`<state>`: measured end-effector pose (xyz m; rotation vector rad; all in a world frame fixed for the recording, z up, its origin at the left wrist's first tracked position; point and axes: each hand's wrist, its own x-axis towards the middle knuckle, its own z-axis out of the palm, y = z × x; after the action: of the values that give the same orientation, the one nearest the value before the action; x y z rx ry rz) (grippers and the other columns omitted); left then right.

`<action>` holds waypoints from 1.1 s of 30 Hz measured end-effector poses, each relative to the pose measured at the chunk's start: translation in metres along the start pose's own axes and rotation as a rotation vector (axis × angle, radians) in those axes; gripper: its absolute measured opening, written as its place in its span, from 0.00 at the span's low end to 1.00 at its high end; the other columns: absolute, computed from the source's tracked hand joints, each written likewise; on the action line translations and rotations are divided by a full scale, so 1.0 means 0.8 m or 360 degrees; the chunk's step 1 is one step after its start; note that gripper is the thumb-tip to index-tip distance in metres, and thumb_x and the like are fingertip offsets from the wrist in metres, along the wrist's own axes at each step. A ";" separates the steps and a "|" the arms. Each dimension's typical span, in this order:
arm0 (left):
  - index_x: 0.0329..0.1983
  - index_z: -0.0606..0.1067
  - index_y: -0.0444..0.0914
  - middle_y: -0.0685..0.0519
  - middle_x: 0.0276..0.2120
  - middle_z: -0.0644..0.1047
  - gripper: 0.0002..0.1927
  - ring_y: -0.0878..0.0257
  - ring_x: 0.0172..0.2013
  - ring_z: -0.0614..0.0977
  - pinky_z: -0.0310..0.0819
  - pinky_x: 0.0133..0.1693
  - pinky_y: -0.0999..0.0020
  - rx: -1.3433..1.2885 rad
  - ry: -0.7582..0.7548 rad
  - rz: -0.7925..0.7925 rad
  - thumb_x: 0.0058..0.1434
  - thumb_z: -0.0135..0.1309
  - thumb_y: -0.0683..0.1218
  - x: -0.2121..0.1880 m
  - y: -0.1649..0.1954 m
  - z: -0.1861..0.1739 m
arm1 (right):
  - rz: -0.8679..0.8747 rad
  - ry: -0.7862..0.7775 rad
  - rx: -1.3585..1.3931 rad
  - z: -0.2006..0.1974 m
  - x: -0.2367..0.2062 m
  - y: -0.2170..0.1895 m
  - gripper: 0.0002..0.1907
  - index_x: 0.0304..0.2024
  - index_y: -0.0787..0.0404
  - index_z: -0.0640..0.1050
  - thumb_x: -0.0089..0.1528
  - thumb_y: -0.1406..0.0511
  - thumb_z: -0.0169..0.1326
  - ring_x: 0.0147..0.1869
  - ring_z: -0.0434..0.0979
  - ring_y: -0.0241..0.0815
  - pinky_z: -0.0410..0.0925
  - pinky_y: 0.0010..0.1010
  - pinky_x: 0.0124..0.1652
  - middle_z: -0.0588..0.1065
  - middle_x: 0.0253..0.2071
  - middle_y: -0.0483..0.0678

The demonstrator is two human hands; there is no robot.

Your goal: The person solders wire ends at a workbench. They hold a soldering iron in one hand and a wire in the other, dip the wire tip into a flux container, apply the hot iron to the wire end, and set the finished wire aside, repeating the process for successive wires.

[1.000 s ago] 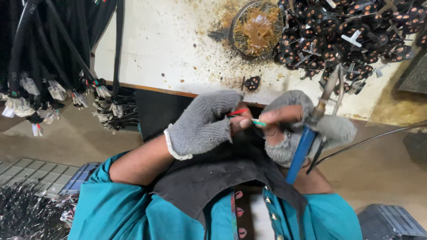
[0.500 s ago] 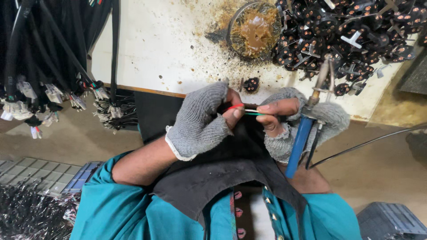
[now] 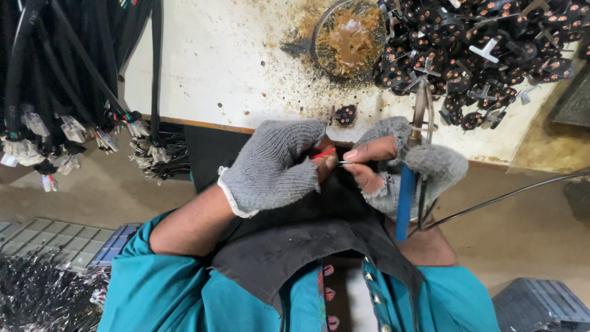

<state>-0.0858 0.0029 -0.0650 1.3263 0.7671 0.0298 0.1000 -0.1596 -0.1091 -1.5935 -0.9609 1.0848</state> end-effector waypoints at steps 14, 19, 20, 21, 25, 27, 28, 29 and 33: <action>0.36 0.77 0.42 0.48 0.31 0.74 0.07 0.49 0.34 0.79 0.73 0.37 0.58 0.0452 0.0393 0.0701 0.57 0.64 0.45 0.001 -0.011 0.012 | 0.0011 0.0156 0.0100 0.007 0.004 -0.028 0.09 0.44 0.64 0.75 0.67 0.67 0.62 0.44 0.81 0.38 0.74 0.27 0.48 0.79 0.39 0.49; 0.41 0.77 0.39 0.46 0.35 0.73 0.11 0.46 0.36 0.79 0.73 0.37 0.56 0.0576 0.0238 0.0620 0.59 0.64 0.47 0.000 -0.013 -0.004 | -0.0027 0.0246 0.0055 0.007 0.003 -0.025 0.08 0.43 0.64 0.76 0.67 0.67 0.62 0.45 0.80 0.38 0.73 0.28 0.49 0.78 0.40 0.49; 0.43 0.77 0.39 0.46 0.36 0.73 0.12 0.46 0.37 0.79 0.73 0.38 0.56 0.0554 0.0246 0.0658 0.60 0.64 0.47 0.000 -0.015 -0.006 | -0.0036 0.0272 0.0051 0.006 0.004 -0.025 0.08 0.43 0.64 0.76 0.67 0.67 0.61 0.45 0.80 0.38 0.73 0.28 0.49 0.78 0.40 0.49; 0.45 0.76 0.38 0.46 0.37 0.73 0.14 0.46 0.38 0.79 0.73 0.38 0.56 0.0531 0.0255 0.0697 0.60 0.64 0.47 0.000 -0.018 -0.006 | -0.0020 0.0270 0.0055 0.006 0.005 -0.025 0.08 0.43 0.64 0.76 0.67 0.67 0.61 0.45 0.80 0.38 0.73 0.28 0.49 0.78 0.40 0.49; 0.40 0.75 0.39 0.46 0.35 0.73 0.14 0.45 0.36 0.78 0.71 0.36 0.55 0.0672 0.0270 0.0665 0.57 0.66 0.47 0.002 -0.027 0.000 | 0.0089 0.0016 0.0145 0.001 0.007 -0.029 0.07 0.43 0.64 0.76 0.66 0.68 0.61 0.45 0.79 0.39 0.72 0.29 0.50 0.78 0.40 0.48; 0.40 0.76 0.43 0.49 0.33 0.74 0.14 0.49 0.34 0.79 0.72 0.34 0.56 0.0700 0.0298 0.0818 0.51 0.66 0.45 0.003 -0.026 0.006 | 0.0060 -0.0050 -0.0008 0.001 0.007 -0.034 0.07 0.43 0.64 0.76 0.66 0.68 0.61 0.45 0.79 0.39 0.72 0.29 0.50 0.78 0.40 0.48; 0.39 0.77 0.45 0.50 0.32 0.74 0.14 0.50 0.33 0.79 0.72 0.33 0.57 0.0714 0.0312 0.0896 0.49 0.65 0.43 0.003 -0.023 0.007 | 0.0009 -0.0046 -0.0144 0.001 0.008 -0.037 0.06 0.42 0.63 0.77 0.65 0.68 0.61 0.45 0.79 0.39 0.71 0.29 0.50 0.79 0.40 0.48; 0.39 0.77 0.45 0.52 0.31 0.74 0.13 0.52 0.32 0.79 0.72 0.32 0.58 0.0729 0.0383 0.0973 0.52 0.67 0.44 0.004 -0.020 0.006 | -0.0034 0.0015 -0.0141 0.003 0.010 -0.039 0.06 0.43 0.63 0.77 0.67 0.68 0.60 0.45 0.79 0.39 0.72 0.28 0.50 0.78 0.40 0.47; 0.19 0.76 0.49 0.51 0.19 0.72 0.13 0.53 0.22 0.77 0.67 0.24 0.60 0.1260 0.0672 0.0455 0.43 0.73 0.50 0.012 -0.002 -0.013 | -0.0368 0.0287 -0.0594 0.009 0.030 -0.045 0.05 0.46 0.62 0.79 0.68 0.71 0.61 0.43 0.80 0.43 0.72 0.28 0.48 0.80 0.42 0.49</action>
<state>-0.0848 0.0156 -0.0711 2.2239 0.9842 0.2628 0.0969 -0.1268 -0.0802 -1.7881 -1.2398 0.6148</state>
